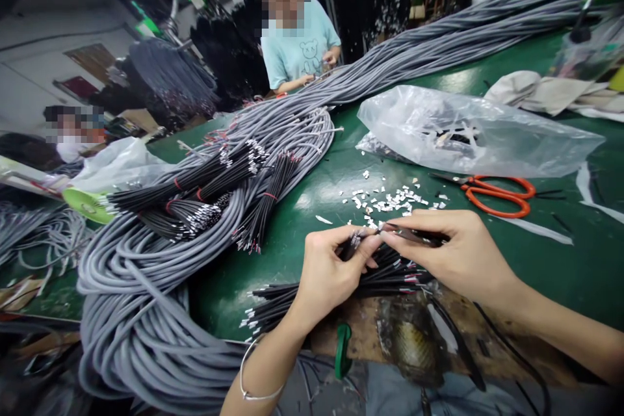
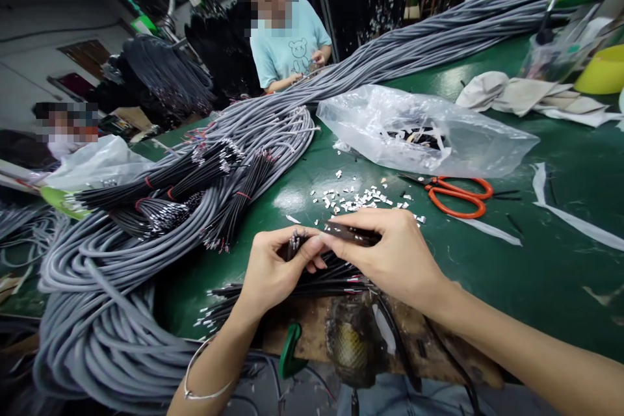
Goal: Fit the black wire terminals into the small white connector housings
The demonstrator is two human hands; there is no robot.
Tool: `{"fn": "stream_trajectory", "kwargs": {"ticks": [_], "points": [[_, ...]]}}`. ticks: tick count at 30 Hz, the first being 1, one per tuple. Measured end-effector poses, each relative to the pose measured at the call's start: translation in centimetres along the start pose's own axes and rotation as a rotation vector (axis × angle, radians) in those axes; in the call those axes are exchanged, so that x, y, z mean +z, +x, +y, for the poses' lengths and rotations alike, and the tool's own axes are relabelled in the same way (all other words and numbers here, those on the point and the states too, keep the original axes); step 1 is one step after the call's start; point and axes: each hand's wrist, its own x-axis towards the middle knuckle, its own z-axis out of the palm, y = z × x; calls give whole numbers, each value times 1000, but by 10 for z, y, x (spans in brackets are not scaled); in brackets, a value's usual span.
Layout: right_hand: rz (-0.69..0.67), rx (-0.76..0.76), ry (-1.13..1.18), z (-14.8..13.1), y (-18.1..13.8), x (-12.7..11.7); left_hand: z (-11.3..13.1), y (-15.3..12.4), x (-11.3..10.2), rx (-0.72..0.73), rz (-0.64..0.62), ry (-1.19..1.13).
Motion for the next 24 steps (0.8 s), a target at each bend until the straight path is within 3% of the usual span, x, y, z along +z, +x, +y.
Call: {"fn": "stream_trajectory", "kwargs": {"ticks": [7, 14, 17, 20, 22, 24], "points": [[-2, 34, 24, -4, 1, 1, -4, 0, 2, 42, 43, 36], [-7, -60, -8, -3, 1, -2, -4, 1, 1, -56, 12, -111], [-13, -65, -52, -1, 0, -1, -4, 2, 1, -52, -46, -130], [0, -71, -104, 0, 1, 0, -3, 1, -1, -54, -200, -185], [71, -76, -159, 0, 3, -1, -1, 1, -2, -70, -284, -183], [181, -103, -210, 0, 3, -3, 0, 0, -5, -59, -258, -91]]}}
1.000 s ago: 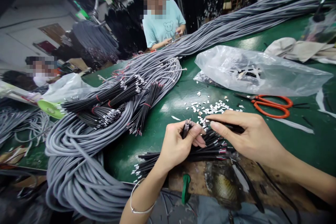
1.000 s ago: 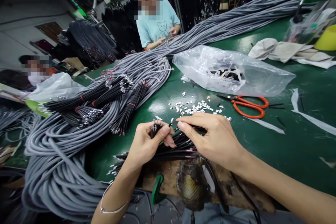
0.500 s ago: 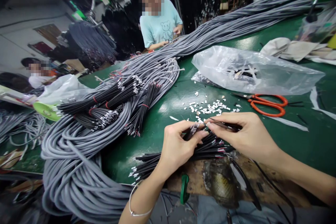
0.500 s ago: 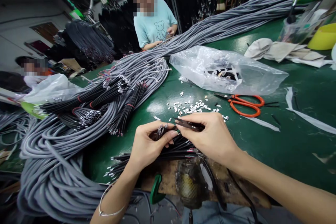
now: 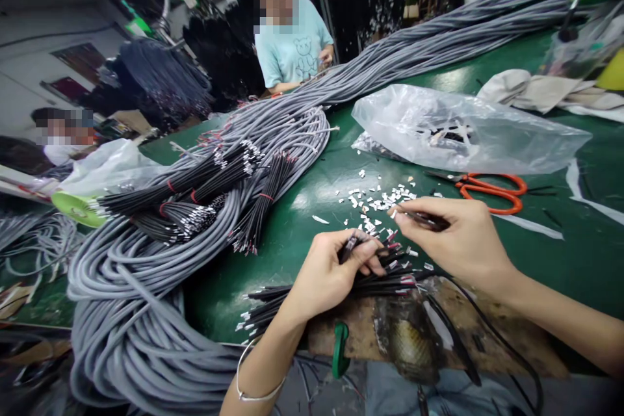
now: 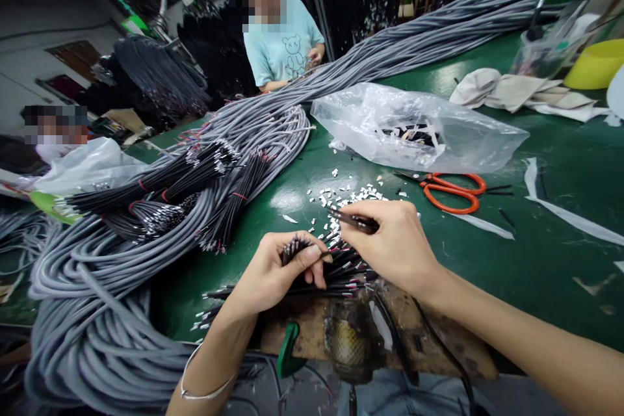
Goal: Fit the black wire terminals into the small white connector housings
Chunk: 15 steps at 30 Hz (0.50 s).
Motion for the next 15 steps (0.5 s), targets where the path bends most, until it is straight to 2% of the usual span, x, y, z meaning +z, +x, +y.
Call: {"fn": "stream_trajectory", "kwargs": {"ticks": [2, 3, 6, 9, 11, 15], "points": [[35, -84, -20, 2, -2, -1, 0, -1, -4, 37, 96, 190], [1, -148, -28, 4, -3, -2, 0, -1, -7, 55, 134, 294], [-270, -291, -194, 12, -7, 2, -3, -1, -15, 47, 222, 467], [-471, -231, -460, 15, -7, 4, -6, 2, -17, -15, 335, 387], [-439, -148, -447, 13, -4, 3, -7, 4, -15, -44, 341, 251], [-226, 13, -180, 8, 0, -1, -4, 5, -5, -33, 297, 64]]}}
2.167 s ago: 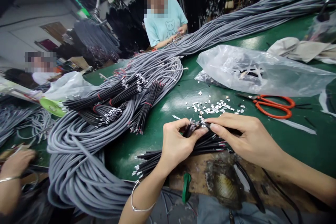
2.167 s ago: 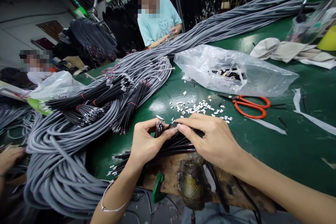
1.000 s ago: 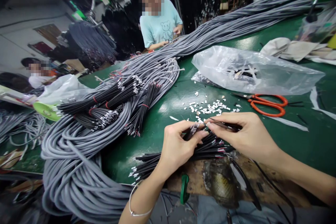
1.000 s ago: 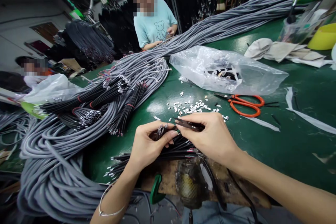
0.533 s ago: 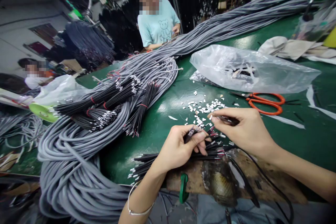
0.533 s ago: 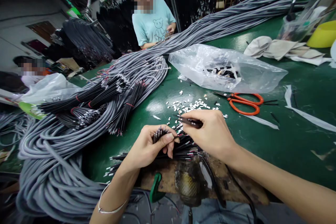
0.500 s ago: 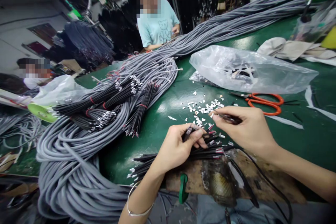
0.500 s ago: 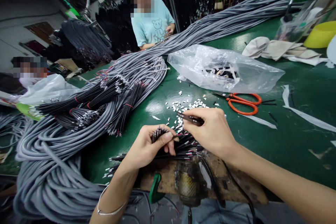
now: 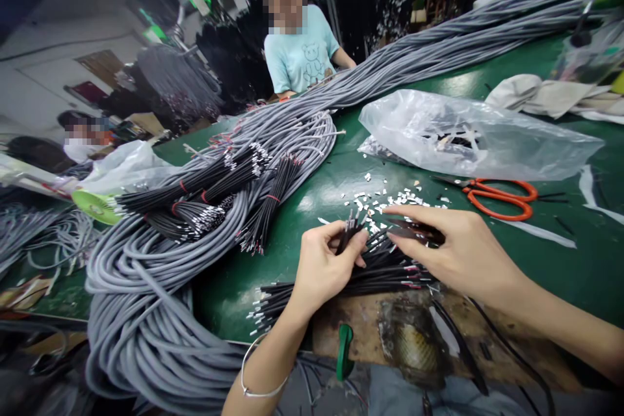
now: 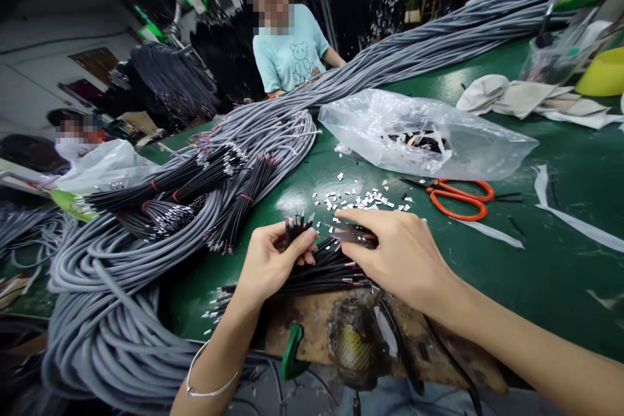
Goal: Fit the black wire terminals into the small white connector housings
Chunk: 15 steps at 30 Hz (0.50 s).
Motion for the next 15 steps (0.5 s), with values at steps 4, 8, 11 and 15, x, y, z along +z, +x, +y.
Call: {"fn": "stream_trajectory", "kwargs": {"ticks": [4, 8, 11, 15], "points": [[45, 25, 120, -5, 2, -2, 5, -4, 6, 48, 64, -16], [57, -43, 173, -7, 0, -1, 6, -7, 8, 46, 76, 4], [-9, -67, 195, -8, -3, 1, 6, -8, 8, 54, 55, 25], [-35, -59, 245, -9, -2, 1, 6, -8, 8, 62, 42, 24]]}}
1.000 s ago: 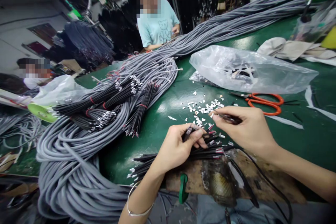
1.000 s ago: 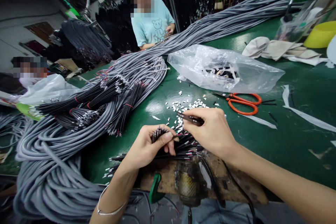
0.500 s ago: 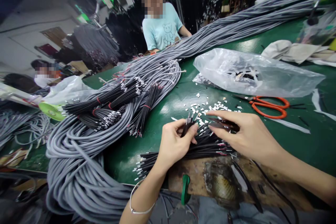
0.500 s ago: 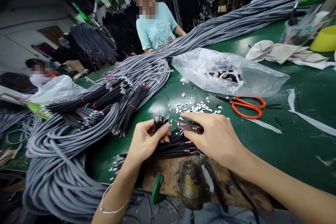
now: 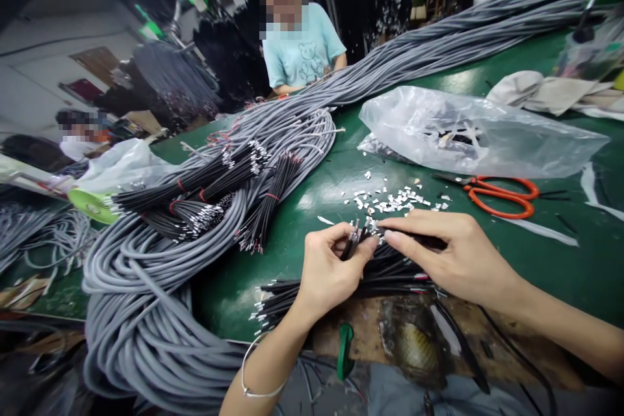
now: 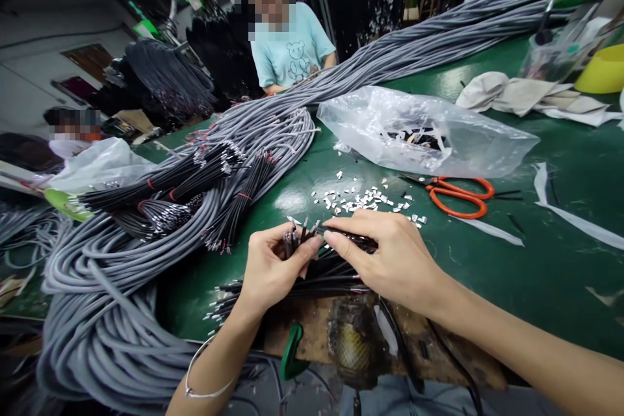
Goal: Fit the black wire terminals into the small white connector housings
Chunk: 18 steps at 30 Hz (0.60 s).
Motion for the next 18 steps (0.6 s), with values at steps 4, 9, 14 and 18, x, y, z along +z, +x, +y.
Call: {"fn": "stream_trajectory", "kwargs": {"ticks": [4, 9, 14, 18], "points": [[-19, 25, 92, -2, 3, -2, 1, 0, 0, 1, -8, -35], [-1, 19, 35, -1, 1, -2, 1, 1, 1, -19, -9, -71], [37, -12, -7, 1, -2, 1, -1, 4, 0, -79, 2, -205], [46, -42, -1, 1, -2, 0, 0, 4, -4, -59, -140, -266]]}}
